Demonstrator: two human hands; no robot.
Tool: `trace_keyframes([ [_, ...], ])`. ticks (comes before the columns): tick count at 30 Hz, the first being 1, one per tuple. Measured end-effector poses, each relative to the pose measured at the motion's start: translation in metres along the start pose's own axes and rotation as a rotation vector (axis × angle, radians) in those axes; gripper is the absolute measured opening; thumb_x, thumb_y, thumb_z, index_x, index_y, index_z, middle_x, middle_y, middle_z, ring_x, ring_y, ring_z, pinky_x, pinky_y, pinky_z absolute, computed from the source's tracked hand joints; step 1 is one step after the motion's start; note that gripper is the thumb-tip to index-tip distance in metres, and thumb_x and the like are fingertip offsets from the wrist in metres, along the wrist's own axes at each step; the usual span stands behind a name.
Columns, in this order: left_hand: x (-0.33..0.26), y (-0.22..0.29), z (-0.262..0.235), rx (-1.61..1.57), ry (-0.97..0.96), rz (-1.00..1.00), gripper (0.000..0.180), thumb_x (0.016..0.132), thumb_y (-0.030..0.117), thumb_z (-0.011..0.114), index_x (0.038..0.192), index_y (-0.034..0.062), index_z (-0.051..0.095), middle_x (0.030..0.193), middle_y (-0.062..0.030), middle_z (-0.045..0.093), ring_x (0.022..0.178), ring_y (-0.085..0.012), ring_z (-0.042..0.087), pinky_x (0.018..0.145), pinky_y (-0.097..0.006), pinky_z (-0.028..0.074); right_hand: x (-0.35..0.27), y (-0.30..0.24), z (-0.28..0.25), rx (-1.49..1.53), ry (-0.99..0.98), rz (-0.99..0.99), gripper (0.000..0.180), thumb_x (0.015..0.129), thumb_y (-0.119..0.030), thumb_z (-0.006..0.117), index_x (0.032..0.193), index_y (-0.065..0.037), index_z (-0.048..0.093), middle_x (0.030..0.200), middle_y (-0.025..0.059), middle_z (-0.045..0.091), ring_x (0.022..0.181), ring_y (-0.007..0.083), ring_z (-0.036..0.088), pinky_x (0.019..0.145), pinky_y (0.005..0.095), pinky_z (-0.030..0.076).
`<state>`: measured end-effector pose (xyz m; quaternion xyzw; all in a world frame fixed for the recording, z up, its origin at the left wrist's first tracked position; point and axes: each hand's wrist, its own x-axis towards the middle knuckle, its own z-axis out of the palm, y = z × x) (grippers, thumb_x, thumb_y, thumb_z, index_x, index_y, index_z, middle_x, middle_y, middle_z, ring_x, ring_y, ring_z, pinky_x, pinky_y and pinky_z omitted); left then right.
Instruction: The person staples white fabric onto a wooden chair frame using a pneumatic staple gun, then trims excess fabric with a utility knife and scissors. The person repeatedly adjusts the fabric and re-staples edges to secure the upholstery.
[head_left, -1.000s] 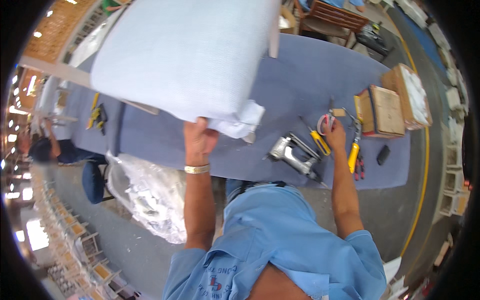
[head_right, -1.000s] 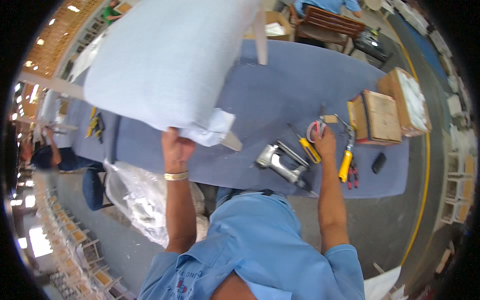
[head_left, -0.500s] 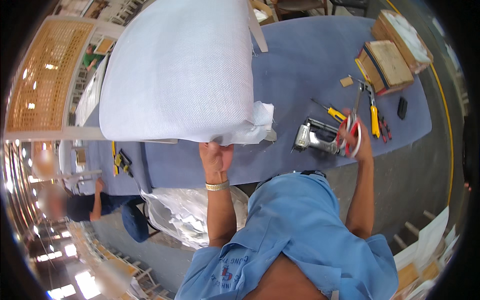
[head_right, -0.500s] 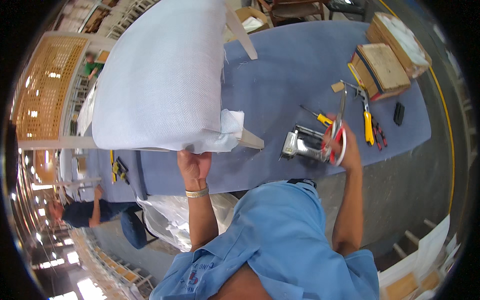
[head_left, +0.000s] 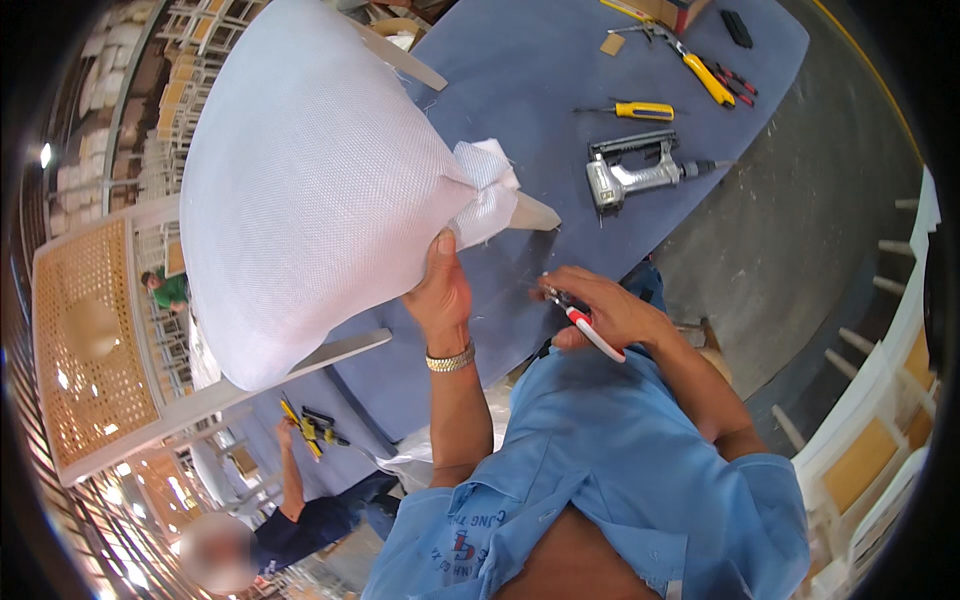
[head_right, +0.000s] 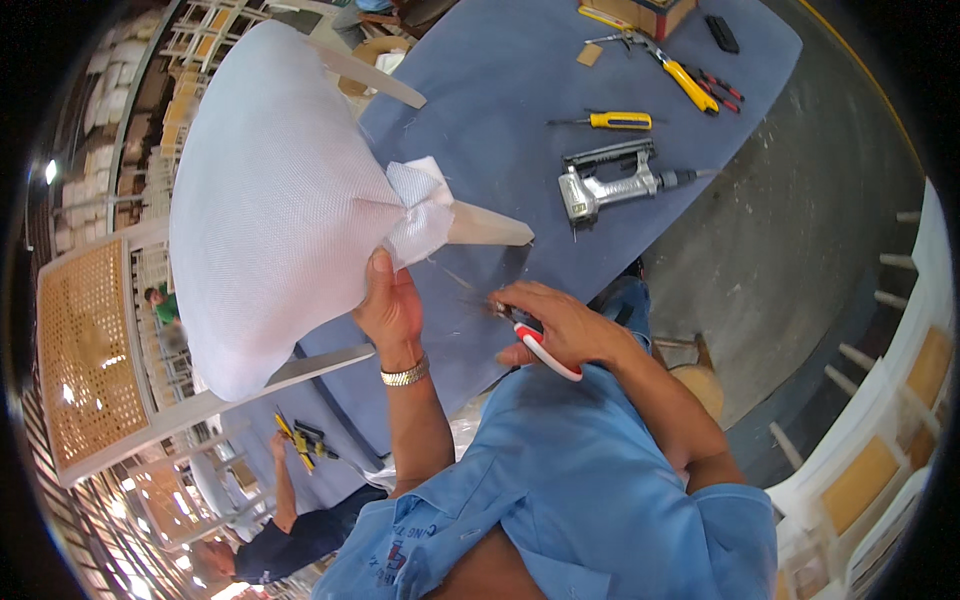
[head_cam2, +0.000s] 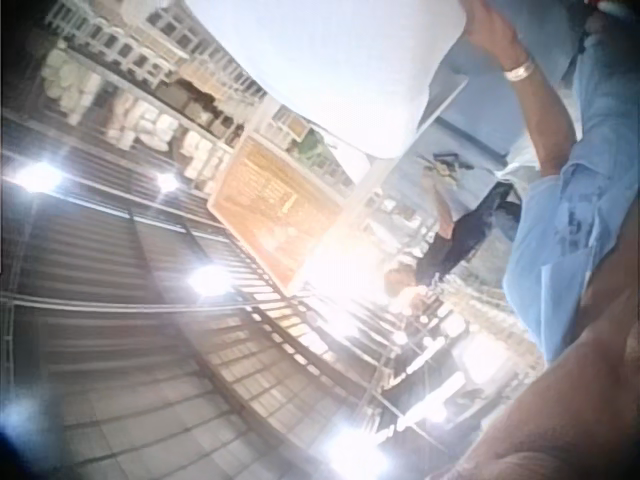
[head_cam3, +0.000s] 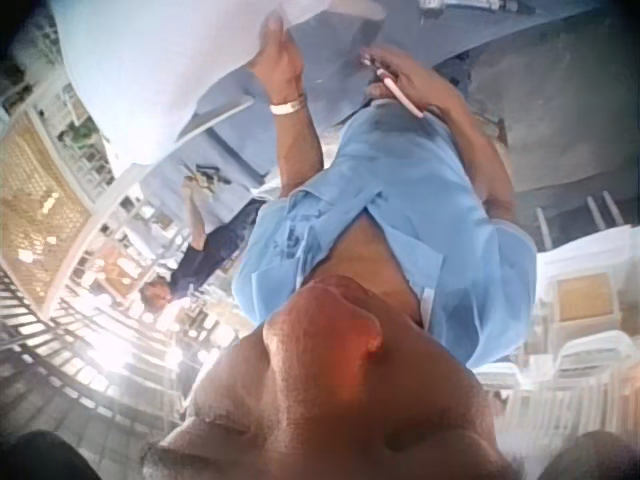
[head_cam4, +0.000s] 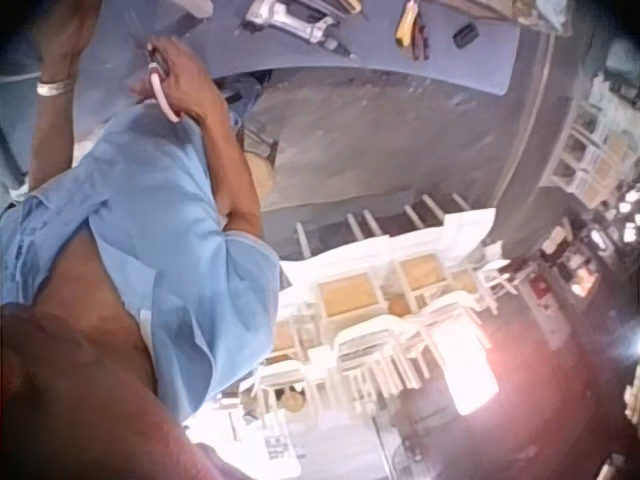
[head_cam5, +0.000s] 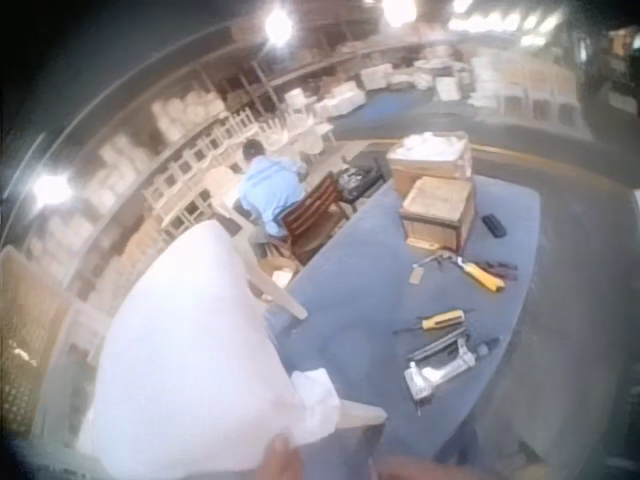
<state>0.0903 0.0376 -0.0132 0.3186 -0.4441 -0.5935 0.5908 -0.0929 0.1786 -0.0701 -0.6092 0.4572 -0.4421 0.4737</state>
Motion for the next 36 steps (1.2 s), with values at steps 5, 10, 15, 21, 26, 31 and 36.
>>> trace_keyframes([
  [5, -0.001, 0.006, 0.008, 0.062, 0.008, -0.036, 0.056, 0.092, -0.002, 0.071, 0.141, -0.0064, 0.045, 0.14, -0.0133, 0.051, 0.124, -0.0224, 0.053, 0.109, -0.037, 0.044, 0.023, 0.001, 0.017, 0.064, 0.068, -0.024, 0.078, 0.08, -0.051, 0.081, 0.136, -0.004, 0.054, 0.122, 0.0136, 0.063, 0.112, 0.0316, 0.059, 0.098, 0.0424, 0.047],
  [10, -0.005, 0.017, 0.016, 0.037, -0.037, -0.021, 0.056, 0.091, 0.0, 0.072, 0.14, -0.0069, 0.045, 0.137, -0.0139, 0.054, 0.121, -0.0224, 0.055, 0.108, -0.036, 0.043, 0.044, -0.001, 0.021, 0.045, 0.156, -0.072, 0.074, 0.079, -0.051, 0.082, 0.132, -0.006, 0.058, 0.118, 0.0139, 0.063, 0.106, 0.0306, 0.061, 0.092, 0.0417, 0.05],
  [15, 0.0, 0.016, 0.006, 0.115, -0.11, 0.004, 0.054, 0.092, 0.001, 0.073, 0.139, -0.0054, 0.047, 0.135, -0.0136, 0.056, 0.12, -0.0222, 0.056, 0.105, -0.036, 0.044, 0.056, -0.016, 0.019, 0.097, 0.201, -0.116, 0.063, 0.078, -0.046, 0.085, 0.121, -0.005, 0.063, 0.106, 0.0104, 0.065, 0.091, 0.0258, 0.062, 0.081, 0.0373, 0.051],
  [21, 0.0, 0.014, 0.004, 0.157, -0.121, 0.031, 0.048, 0.091, 0.004, 0.075, 0.134, -0.0044, 0.053, 0.129, -0.0126, 0.06, 0.115, -0.021, 0.058, 0.102, -0.035, 0.046, 0.06, -0.018, 0.026, 0.07, 0.307, -0.162, 0.051, 0.075, -0.034, 0.09, 0.11, -0.004, 0.067, 0.095, 0.0086, 0.065, 0.083, 0.0224, 0.06, 0.075, 0.0338, 0.049],
  [26, 0.001, 0.014, 0.004, 0.165, -0.133, 0.037, 0.045, 0.09, 0.005, 0.077, 0.129, -0.005, 0.057, 0.124, -0.0122, 0.063, 0.111, -0.0201, 0.06, 0.099, -0.034, 0.048, 0.063, -0.014, 0.029, 0.044, 0.372, -0.215, 0.046, 0.075, -0.031, 0.09, 0.105, -0.004, 0.069, 0.09, 0.0083, 0.065, 0.077, 0.0221, 0.06, 0.07, 0.0338, 0.049],
  [31, 0.003, 0.016, 0.0, 0.327, -0.117, 0.042, 0.045, 0.09, 0.006, 0.078, 0.129, -0.0057, 0.058, 0.124, -0.013, 0.064, 0.11, -0.0202, 0.061, 0.099, -0.034, 0.048, 0.058, -0.017, 0.025, -0.026, 0.354, -0.141, 0.044, 0.076, -0.032, 0.089, 0.103, -0.002, 0.07, 0.088, 0.0101, 0.069, 0.072, 0.0225, 0.061, 0.065, 0.034, 0.049],
  [36, 0.016, 0.013, -0.018, 0.462, -0.219, 0.143, 0.043, 0.09, 0.009, 0.078, 0.126, -0.0068, 0.061, 0.124, -0.0135, 0.066, 0.11, -0.022, 0.061, 0.098, -0.036, 0.048, 0.01, 0.016, 0.015, -0.124, 0.429, -0.045, 0.046, 0.075, -0.029, 0.09, 0.109, -0.005, 0.071, 0.095, 0.0111, 0.073, 0.082, 0.0259, 0.069, 0.073, 0.0332, 0.054],
])
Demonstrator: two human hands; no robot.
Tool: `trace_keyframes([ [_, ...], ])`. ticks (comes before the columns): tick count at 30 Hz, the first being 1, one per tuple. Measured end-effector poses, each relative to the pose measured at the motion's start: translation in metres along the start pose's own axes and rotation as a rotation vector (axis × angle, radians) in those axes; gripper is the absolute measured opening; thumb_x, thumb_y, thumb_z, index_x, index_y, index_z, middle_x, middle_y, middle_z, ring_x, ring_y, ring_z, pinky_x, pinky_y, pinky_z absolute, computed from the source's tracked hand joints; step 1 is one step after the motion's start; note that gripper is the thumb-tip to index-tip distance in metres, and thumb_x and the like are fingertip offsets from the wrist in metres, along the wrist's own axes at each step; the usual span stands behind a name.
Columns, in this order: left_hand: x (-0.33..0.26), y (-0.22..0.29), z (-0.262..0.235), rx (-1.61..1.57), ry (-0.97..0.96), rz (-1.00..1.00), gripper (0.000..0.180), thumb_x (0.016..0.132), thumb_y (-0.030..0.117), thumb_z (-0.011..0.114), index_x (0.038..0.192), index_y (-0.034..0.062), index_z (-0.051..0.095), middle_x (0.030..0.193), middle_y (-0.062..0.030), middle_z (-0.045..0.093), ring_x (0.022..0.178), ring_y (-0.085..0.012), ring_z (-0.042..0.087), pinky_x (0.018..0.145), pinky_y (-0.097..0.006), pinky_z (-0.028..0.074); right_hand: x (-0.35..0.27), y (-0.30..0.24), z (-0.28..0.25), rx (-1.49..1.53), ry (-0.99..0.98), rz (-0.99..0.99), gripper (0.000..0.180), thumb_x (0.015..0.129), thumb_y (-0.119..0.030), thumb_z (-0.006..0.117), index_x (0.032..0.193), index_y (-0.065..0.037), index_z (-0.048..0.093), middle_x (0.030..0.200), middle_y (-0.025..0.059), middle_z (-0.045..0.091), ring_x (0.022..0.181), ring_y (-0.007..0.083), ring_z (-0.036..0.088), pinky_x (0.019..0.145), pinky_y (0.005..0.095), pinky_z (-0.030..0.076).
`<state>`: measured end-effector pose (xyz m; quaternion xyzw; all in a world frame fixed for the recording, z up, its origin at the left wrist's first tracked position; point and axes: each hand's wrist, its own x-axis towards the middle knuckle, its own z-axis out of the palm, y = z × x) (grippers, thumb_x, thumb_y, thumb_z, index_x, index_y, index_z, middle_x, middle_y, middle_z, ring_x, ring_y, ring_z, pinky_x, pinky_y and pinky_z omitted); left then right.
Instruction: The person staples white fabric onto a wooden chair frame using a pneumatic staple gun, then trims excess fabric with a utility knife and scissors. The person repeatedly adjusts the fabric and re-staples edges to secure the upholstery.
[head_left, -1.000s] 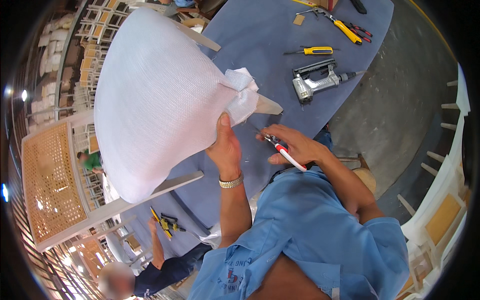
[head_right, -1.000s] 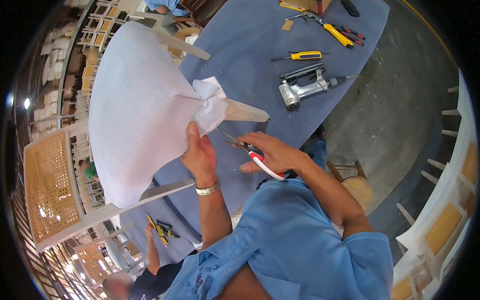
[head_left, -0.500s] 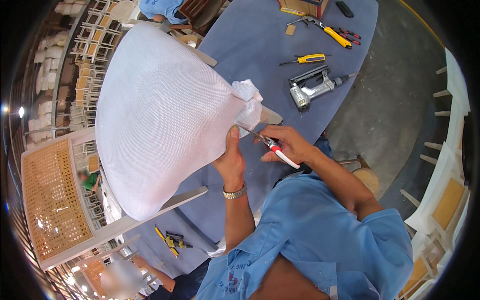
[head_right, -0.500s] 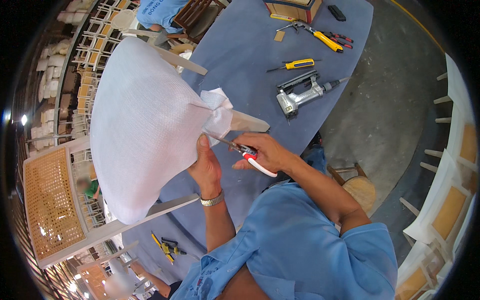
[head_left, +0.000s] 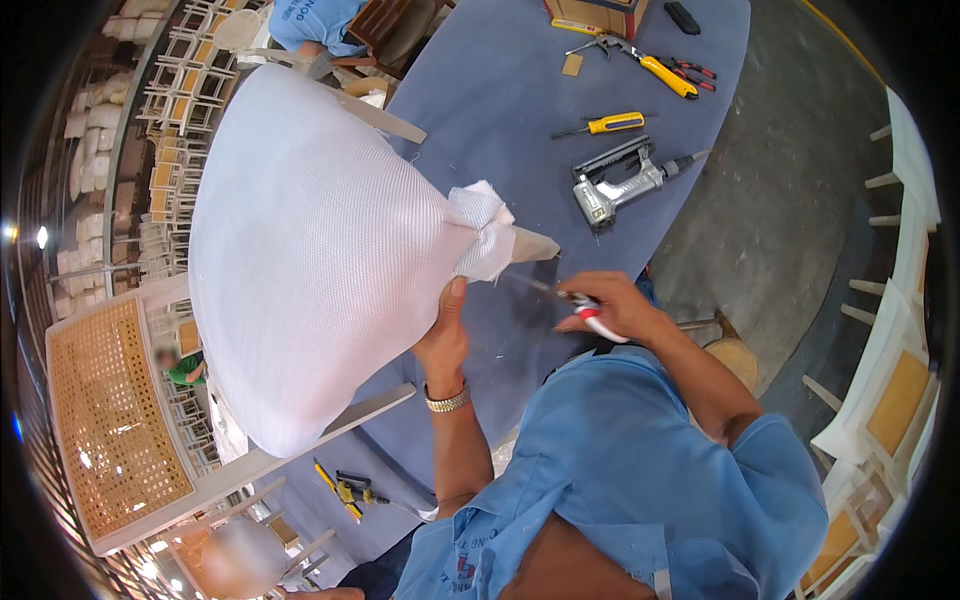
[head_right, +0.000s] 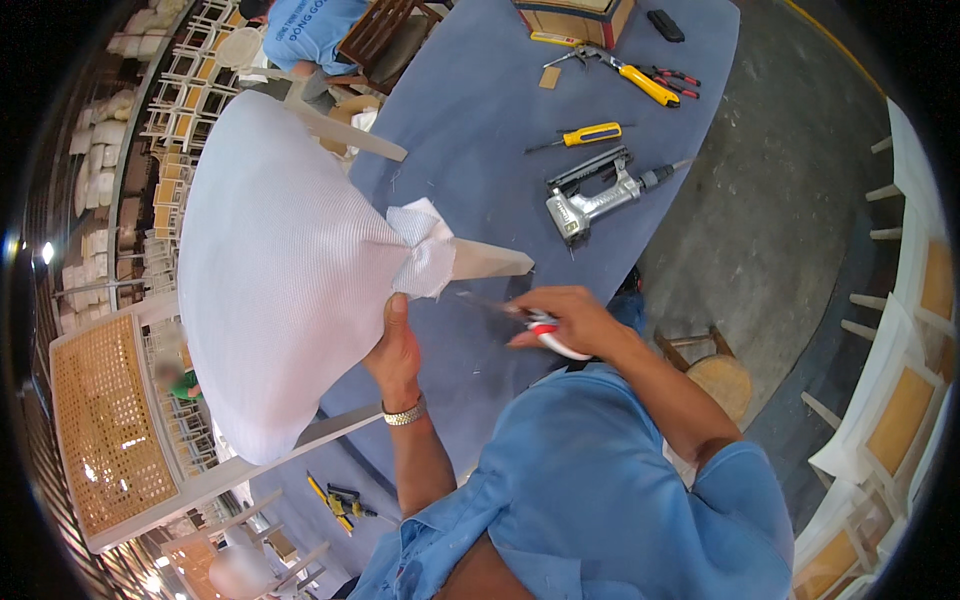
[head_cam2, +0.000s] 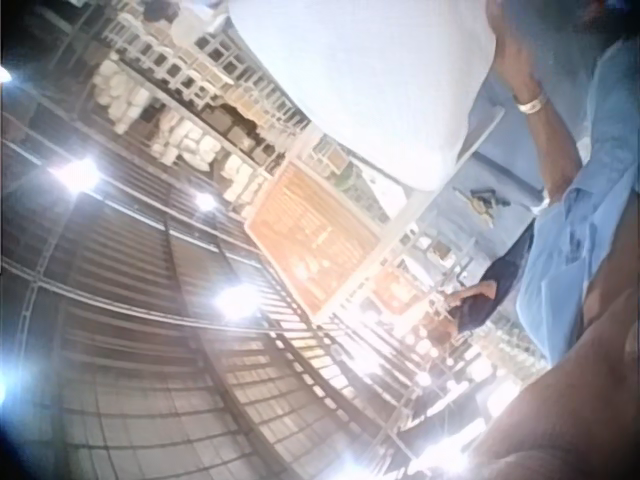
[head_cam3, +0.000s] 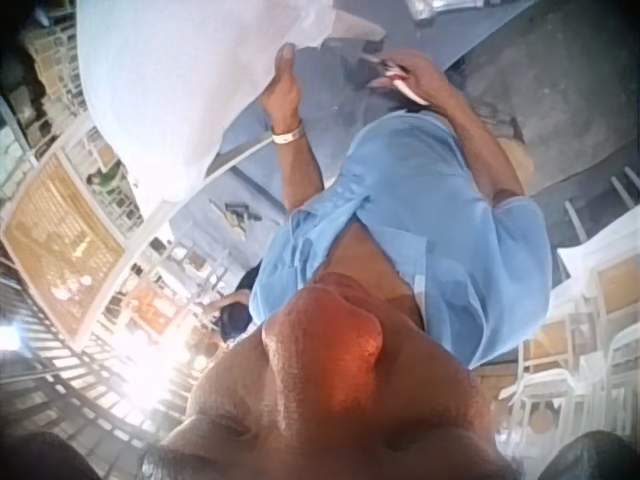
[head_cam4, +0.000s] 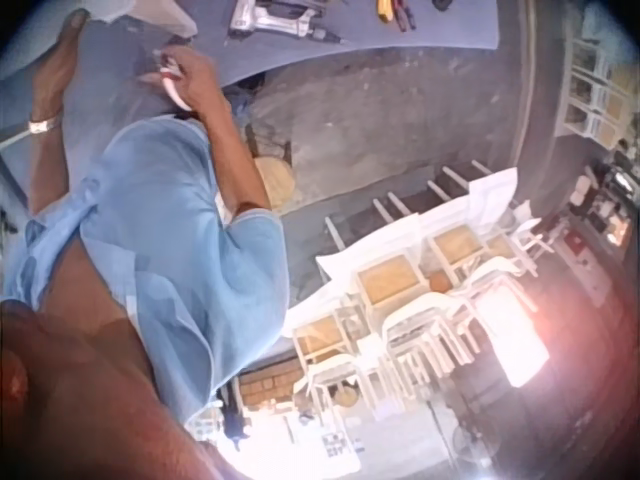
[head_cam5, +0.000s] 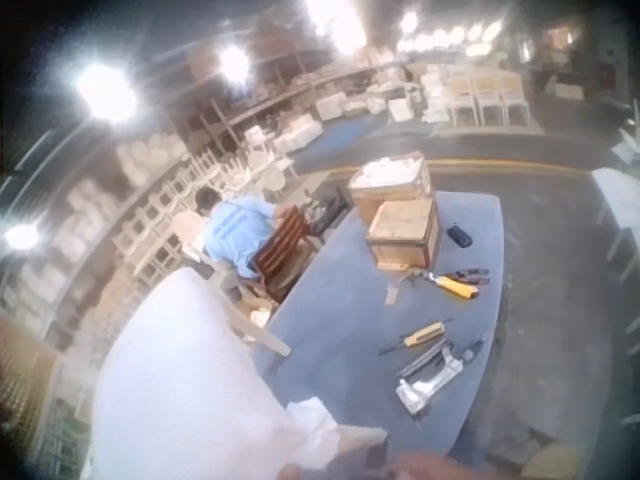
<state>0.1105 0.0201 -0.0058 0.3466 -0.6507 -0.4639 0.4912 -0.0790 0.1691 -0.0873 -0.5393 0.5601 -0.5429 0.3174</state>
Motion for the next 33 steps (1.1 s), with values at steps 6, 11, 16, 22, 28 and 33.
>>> trace_keyframes([
  [6, 0.021, -0.01, 0.009, 0.266, -0.118, 0.009, 0.031, 0.094, 0.014, 0.074, 0.12, -0.0025, 0.068, 0.119, -0.0133, 0.071, 0.108, -0.0223, 0.065, 0.094, -0.035, 0.049, -0.01, 0.068, -0.083, -0.481, 0.323, 0.333, 0.052, 0.076, -0.026, 0.085, 0.121, -0.008, 0.068, 0.101, 0.0132, 0.07, 0.09, 0.0317, 0.068, 0.078, 0.039, 0.055],
  [11, 0.069, 0.01, 0.067, 0.187, -0.251, 0.122, 0.028, 0.095, 0.018, 0.072, 0.12, 0.0051, 0.072, 0.118, -0.0106, 0.072, 0.104, -0.0232, 0.068, 0.087, -0.035, 0.053, 0.08, 0.11, -0.131, -0.804, 0.28, 0.318, 0.057, 0.079, -0.026, 0.077, 0.132, -0.01, 0.061, 0.104, 0.018, 0.068, 0.097, 0.0367, 0.066, 0.083, 0.0451, 0.053],
  [16, 0.078, -0.021, 0.068, 0.246, -0.389, 0.264, 0.033, 0.094, 0.024, 0.073, 0.121, 0.0062, 0.071, 0.122, -0.0128, 0.07, 0.107, -0.0233, 0.068, 0.085, -0.036, 0.055, 0.127, 0.13, -0.141, -0.755, 0.391, 0.222, 0.052, 0.083, -0.028, 0.075, 0.129, -0.007, 0.061, 0.106, 0.0211, 0.069, 0.097, 0.0387, 0.067, 0.084, 0.0443, 0.053],
  [22, 0.064, -0.09, 0.065, 0.827, -0.107, 0.627, 0.023, 0.096, 0.027, 0.07, 0.113, 0.0122, 0.077, 0.124, -0.0097, 0.07, 0.109, -0.0207, 0.067, 0.093, -0.038, 0.052, 0.015, 0.193, -0.084, 0.108, 0.62, 0.925, 0.04, 0.093, -0.042, 0.072, 0.1, -0.003, 0.068, 0.085, 0.0047, 0.069, 0.075, 0.0155, 0.064, 0.072, 0.0324, 0.053],
  [28, 0.06, -0.084, 0.051, 0.877, -0.065, 0.603, 0.024, 0.097, 0.027, 0.068, 0.115, 0.0132, 0.076, 0.125, -0.0087, 0.07, 0.11, -0.0205, 0.067, 0.093, -0.038, 0.051, 0.062, 0.178, -0.038, 0.561, 0.787, 1.093, 0.059, 0.083, -0.057, 0.078, 0.103, -0.003, 0.064, 0.076, 0.0035, 0.06, 0.068, 0.0177, 0.058, 0.071, 0.0413, 0.051],
  [33, 0.065, -0.089, 0.057, 0.92, -0.07, 0.663, 0.025, 0.098, 0.028, 0.067, 0.117, 0.014, 0.076, 0.126, -0.0079, 0.069, 0.111, -0.0204, 0.066, 0.094, -0.038, 0.051, 0.08, 0.201, -0.045, 0.612, 0.91, 1.086, 0.056, 0.08, -0.054, 0.082, 0.099, -0.007, 0.061, 0.087, 0.0056, 0.058, 0.069, 0.0195, 0.055, 0.07, 0.0436, 0.051],
])
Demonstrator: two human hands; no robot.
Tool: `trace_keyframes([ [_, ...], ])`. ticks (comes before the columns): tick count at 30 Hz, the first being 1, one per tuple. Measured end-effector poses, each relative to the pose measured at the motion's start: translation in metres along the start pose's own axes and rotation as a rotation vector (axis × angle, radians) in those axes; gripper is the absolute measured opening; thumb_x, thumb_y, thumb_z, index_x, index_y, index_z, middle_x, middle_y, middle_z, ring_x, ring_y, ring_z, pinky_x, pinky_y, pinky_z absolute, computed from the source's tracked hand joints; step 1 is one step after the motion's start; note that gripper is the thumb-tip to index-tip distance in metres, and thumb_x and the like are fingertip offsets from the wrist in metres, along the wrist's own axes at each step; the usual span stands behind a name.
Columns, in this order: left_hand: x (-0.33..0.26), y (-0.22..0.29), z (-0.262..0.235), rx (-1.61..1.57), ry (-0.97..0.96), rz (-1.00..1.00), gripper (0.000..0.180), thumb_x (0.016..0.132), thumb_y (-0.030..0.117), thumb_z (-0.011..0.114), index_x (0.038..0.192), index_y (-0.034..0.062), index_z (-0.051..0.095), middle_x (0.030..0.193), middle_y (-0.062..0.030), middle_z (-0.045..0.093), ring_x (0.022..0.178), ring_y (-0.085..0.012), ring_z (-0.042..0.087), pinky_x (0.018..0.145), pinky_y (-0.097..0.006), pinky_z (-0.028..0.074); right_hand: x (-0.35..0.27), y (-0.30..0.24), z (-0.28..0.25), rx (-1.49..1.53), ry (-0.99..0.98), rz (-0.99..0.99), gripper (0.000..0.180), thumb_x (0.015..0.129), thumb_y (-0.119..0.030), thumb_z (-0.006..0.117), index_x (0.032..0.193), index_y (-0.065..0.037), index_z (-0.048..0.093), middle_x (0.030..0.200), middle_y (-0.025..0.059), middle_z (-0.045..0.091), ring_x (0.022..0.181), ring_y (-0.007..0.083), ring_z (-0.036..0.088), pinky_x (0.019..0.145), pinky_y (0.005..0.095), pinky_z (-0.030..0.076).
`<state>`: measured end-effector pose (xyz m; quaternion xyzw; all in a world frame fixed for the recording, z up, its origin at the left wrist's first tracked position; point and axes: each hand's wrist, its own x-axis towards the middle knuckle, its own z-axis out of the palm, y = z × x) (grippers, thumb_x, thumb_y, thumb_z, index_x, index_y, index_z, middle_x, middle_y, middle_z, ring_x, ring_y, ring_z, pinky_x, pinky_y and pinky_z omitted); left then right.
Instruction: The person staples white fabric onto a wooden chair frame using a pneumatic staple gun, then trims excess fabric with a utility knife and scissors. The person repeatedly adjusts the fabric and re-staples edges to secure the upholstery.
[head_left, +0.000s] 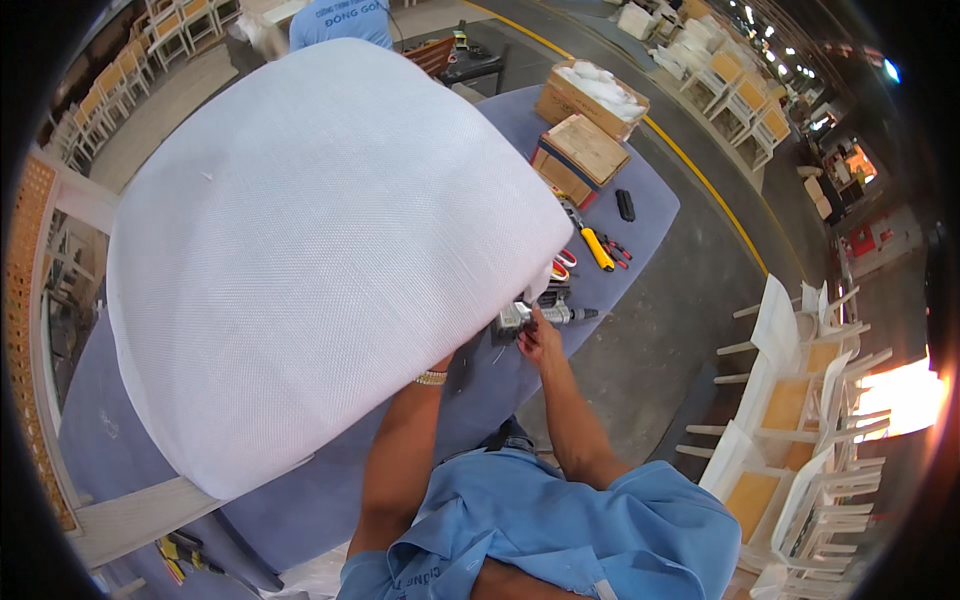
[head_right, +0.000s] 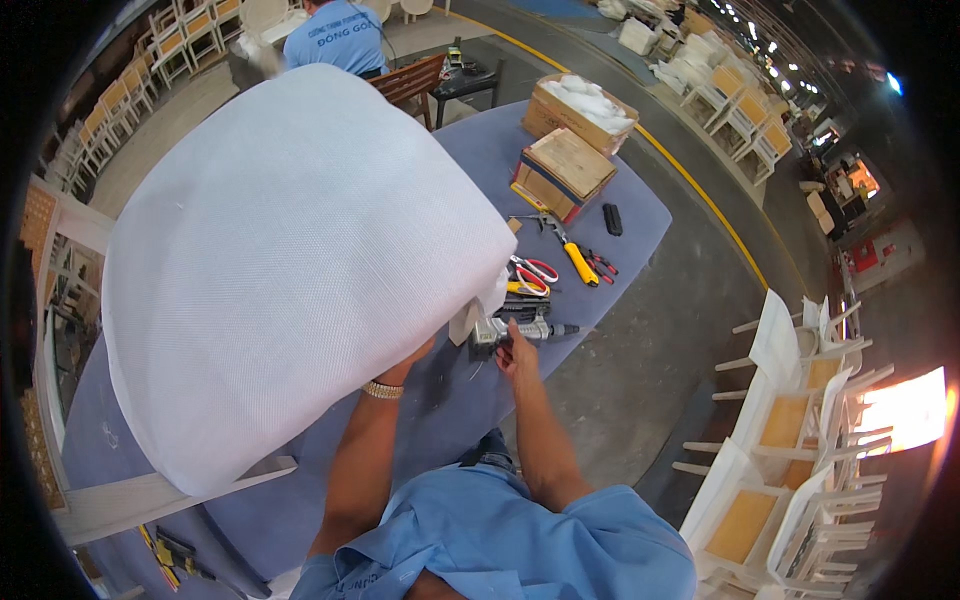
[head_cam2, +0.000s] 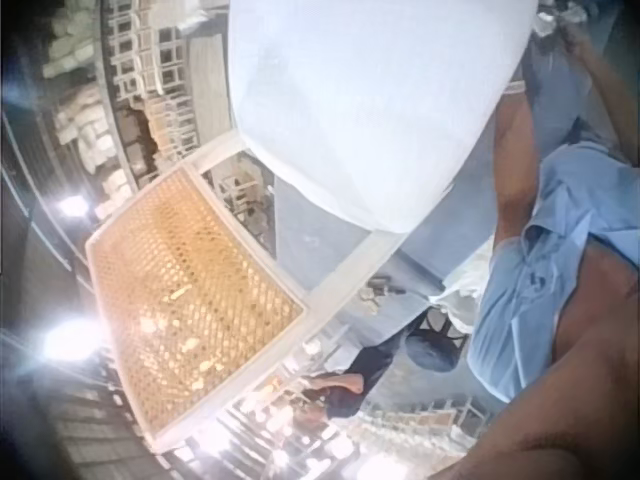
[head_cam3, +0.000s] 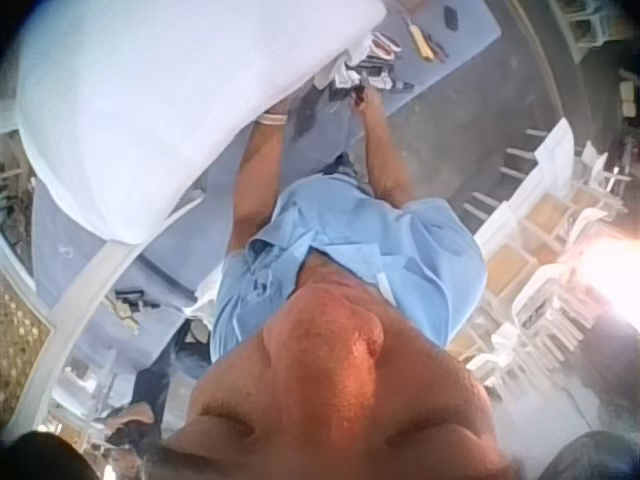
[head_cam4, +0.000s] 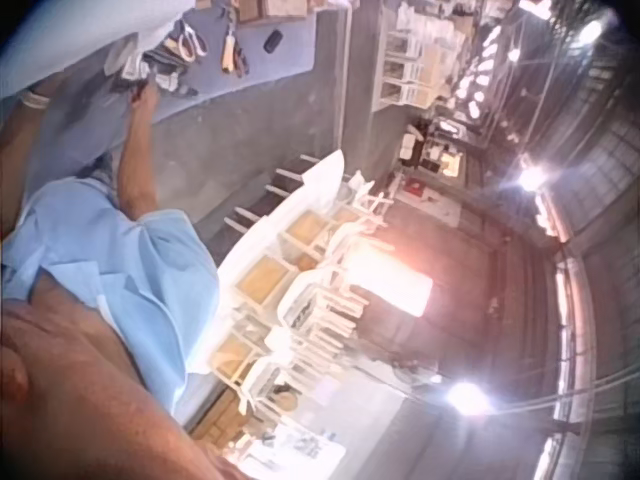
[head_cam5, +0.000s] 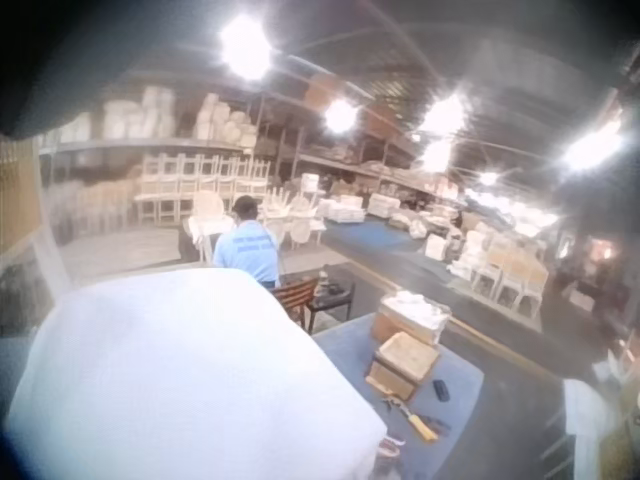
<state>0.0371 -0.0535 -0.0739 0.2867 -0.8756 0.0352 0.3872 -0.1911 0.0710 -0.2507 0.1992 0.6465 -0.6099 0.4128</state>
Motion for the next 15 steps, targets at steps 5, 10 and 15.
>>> trace_keyframes([
  [5, 0.01, -0.017, 0.004, 0.222, 0.056, 0.083, 0.026, 0.098, 0.028, 0.065, 0.119, 0.0149, 0.075, 0.127, -0.007, 0.069, 0.112, -0.0203, 0.065, 0.094, -0.038, 0.051, -0.01, -0.017, 0.017, 0.076, 0.032, -0.169, 0.041, 0.081, -0.04, 0.082, 0.099, -0.011, 0.06, 0.078, 0.0026, 0.054, 0.056, 0.0145, 0.051, 0.051, 0.0358, 0.051],
  [10, 0.018, -0.028, 0.014, 0.284, 0.048, 0.258, 0.03, 0.1, 0.031, 0.063, 0.125, 0.0162, 0.072, 0.126, -0.007, 0.069, 0.112, -0.0236, 0.065, 0.096, -0.039, 0.049, -0.018, -0.015, -0.056, 0.536, -0.351, -0.274, 0.039, 0.09, -0.036, 0.073, 0.116, -0.009, 0.061, 0.1, 0.0117, 0.068, 0.087, 0.0184, 0.07, 0.066, 0.0411, 0.061],
  [15, 0.028, -0.033, -0.015, -0.064, -0.237, 0.0, 0.037, 0.102, 0.032, 0.059, 0.133, 0.0124, 0.065, 0.13, -0.0122, 0.066, 0.119, -0.0313, 0.06, 0.102, -0.042, 0.046, -0.216, -0.042, -0.048, 0.584, -1.04, -0.319, 0.066, 0.096, -0.043, 0.062, 0.147, -0.014, 0.031, 0.13, 0.0173, 0.06, 0.11, 0.0363, 0.068, 0.086, 0.054, 0.06],
])
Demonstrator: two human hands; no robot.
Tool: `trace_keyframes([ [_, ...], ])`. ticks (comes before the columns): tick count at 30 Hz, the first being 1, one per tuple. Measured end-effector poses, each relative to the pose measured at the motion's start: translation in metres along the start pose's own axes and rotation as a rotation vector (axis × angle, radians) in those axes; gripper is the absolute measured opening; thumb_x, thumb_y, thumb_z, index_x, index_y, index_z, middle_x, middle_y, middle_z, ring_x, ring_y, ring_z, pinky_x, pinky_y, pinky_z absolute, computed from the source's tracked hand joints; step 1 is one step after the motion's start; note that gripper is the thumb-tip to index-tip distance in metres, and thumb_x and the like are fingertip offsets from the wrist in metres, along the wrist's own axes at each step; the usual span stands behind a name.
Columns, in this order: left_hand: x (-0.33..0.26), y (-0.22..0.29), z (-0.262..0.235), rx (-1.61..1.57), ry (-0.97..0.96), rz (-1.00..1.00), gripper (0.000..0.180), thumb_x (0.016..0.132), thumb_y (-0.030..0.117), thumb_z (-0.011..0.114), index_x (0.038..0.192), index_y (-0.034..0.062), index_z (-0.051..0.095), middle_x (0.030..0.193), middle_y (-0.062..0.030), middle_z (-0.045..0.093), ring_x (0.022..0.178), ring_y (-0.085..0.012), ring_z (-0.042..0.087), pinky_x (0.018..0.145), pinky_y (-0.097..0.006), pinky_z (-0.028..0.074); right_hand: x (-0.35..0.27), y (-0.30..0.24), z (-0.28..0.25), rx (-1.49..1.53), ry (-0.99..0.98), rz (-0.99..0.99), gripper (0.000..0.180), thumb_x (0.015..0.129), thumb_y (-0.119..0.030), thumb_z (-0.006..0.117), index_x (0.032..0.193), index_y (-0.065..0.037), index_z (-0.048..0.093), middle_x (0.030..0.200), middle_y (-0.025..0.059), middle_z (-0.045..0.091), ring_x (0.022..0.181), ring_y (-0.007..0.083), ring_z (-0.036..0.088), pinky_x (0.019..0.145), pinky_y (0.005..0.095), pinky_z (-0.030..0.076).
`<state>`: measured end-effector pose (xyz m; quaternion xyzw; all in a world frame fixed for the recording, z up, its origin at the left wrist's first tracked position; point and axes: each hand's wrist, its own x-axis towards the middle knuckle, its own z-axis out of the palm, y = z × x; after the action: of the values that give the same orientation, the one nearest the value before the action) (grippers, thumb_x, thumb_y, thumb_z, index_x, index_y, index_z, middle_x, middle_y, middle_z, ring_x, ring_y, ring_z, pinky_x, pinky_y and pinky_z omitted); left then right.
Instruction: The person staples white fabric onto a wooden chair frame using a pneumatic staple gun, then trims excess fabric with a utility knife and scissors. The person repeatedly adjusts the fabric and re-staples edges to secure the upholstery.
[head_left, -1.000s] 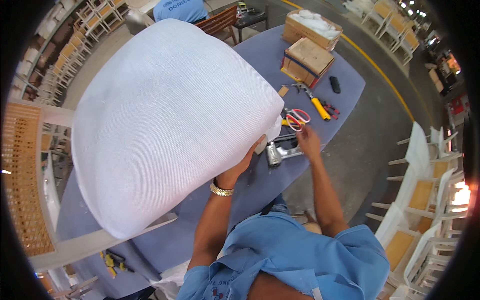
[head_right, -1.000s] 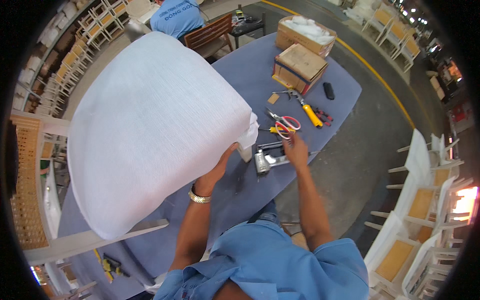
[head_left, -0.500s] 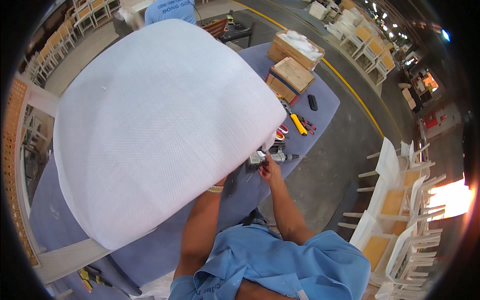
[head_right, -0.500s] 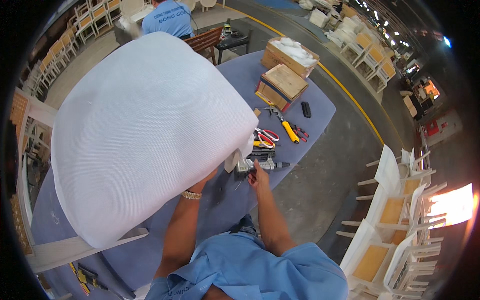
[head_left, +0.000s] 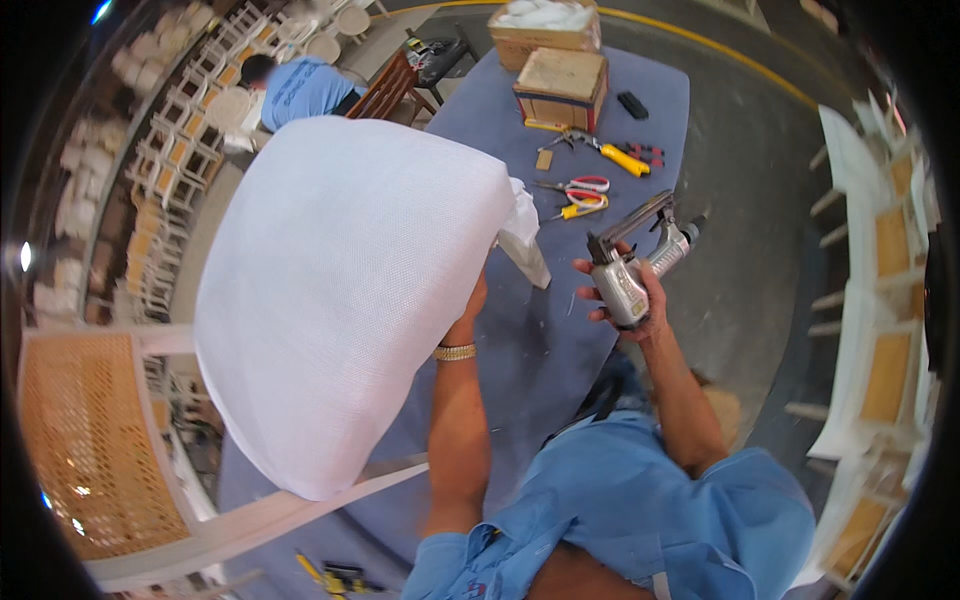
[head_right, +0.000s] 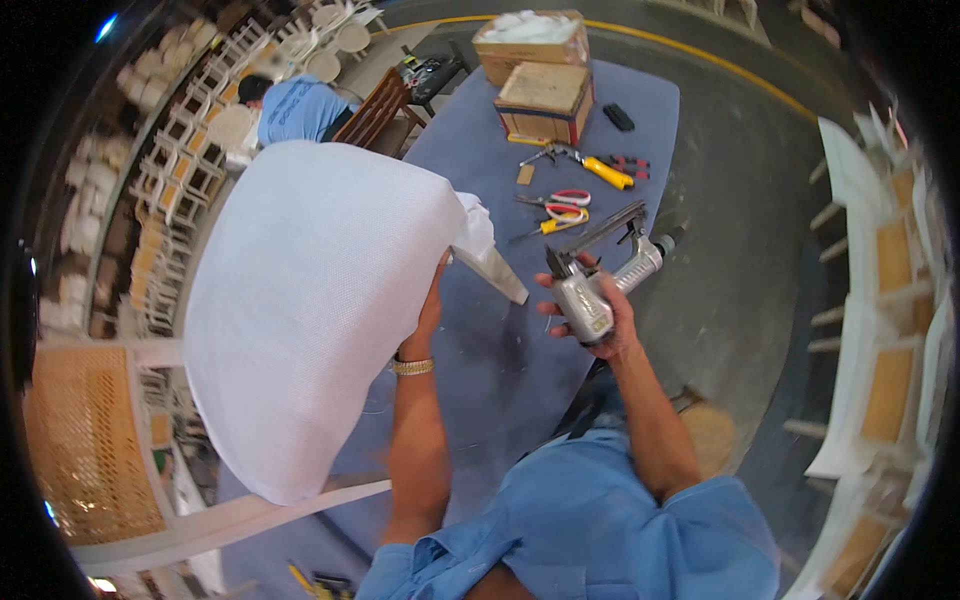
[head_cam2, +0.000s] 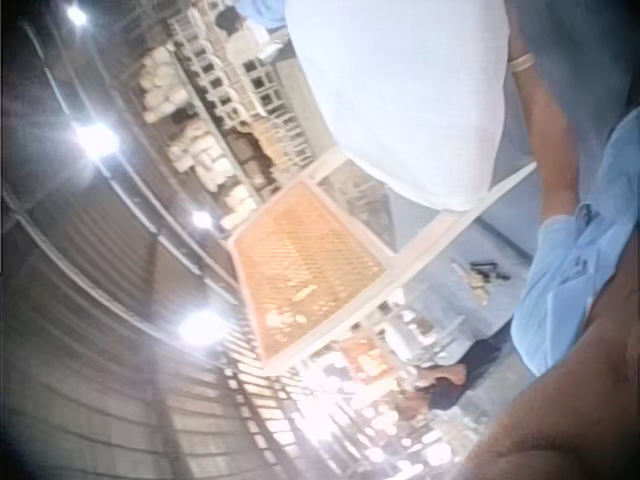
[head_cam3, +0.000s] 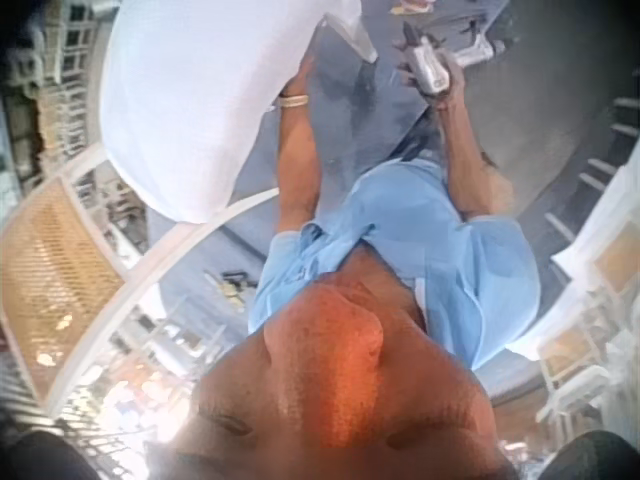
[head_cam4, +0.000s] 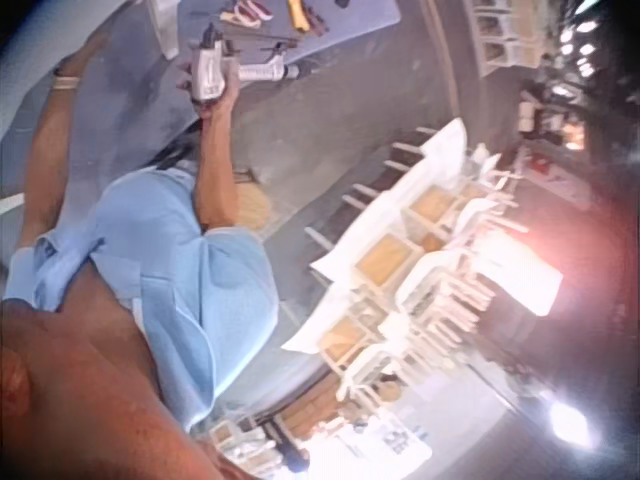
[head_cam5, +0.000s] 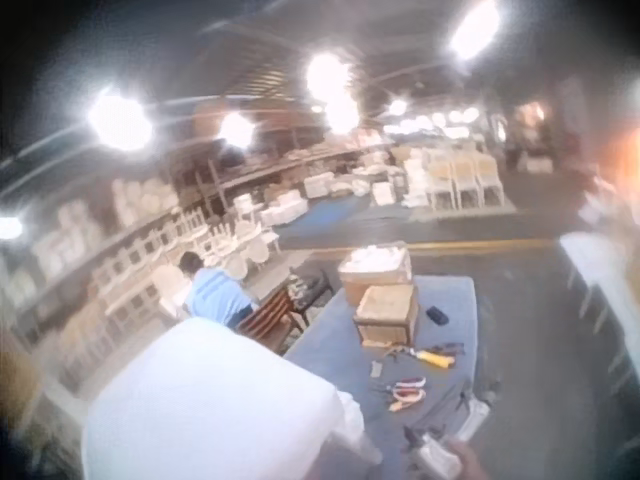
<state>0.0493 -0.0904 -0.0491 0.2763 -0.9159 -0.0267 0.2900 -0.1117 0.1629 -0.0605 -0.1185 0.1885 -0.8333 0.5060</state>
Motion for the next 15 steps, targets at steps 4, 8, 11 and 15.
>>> trace_keyframes([
  [4, 0.023, 0.037, -0.033, -0.449, -0.043, -0.101, 0.047, 0.099, 0.039, 0.063, 0.132, 0.0053, 0.065, 0.132, -0.0156, 0.065, 0.122, -0.0329, 0.059, 0.103, -0.042, 0.045, 0.0, 0.032, 0.032, -0.2, -0.067, -0.107, 0.071, 0.093, -0.032, 0.069, 0.15, -0.016, 0.028, 0.135, 0.0179, 0.058, 0.111, 0.0358, 0.067, 0.091, 0.0507, 0.059],
  [8, 0.025, 0.041, -0.032, -0.579, -0.002, -0.206, 0.056, 0.096, 0.048, 0.066, 0.129, 0.003, 0.066, 0.127, -0.0163, 0.067, 0.121, -0.0318, 0.059, 0.105, -0.042, 0.043, 0.005, 0.042, 0.042, -0.961, -0.02, -0.353, 0.056, 0.09, -0.022, 0.074, 0.139, -0.013, 0.049, 0.135, 0.0174, 0.06, 0.118, 0.0302, 0.064, 0.097, 0.042, 0.054],
  [11, 0.027, 0.038, -0.027, -0.696, -0.06, -0.21, 0.049, 0.1, 0.043, 0.062, 0.131, 0.0054, 0.066, 0.132, -0.0165, 0.065, 0.123, -0.0327, 0.058, 0.106, -0.043, 0.042, 0.02, 0.059, 0.05, -1.101, 0.0, -0.588, 0.052, 0.081, -0.018, 0.078, 0.129, -0.01, 0.059, 0.134, 0.0167, 0.061, 0.124, 0.029, 0.061, 0.104, 0.0395, 0.048],
  [15, 0.021, 0.022, -0.019, -0.31, -0.015, 0.1, 0.035, 0.105, 0.022, 0.054, 0.136, 0.0081, 0.063, 0.134, -0.0101, 0.066, 0.123, -0.028, 0.06, 0.104, -0.038, 0.045, 0.031, 0.061, 0.061, -1.239, -0.036, -0.808, 0.05, 0.076, -0.011, 0.076, 0.125, -0.012, 0.063, 0.136, 0.02, 0.06, 0.126, 0.0351, 0.059, 0.105, 0.0391, 0.048],
])
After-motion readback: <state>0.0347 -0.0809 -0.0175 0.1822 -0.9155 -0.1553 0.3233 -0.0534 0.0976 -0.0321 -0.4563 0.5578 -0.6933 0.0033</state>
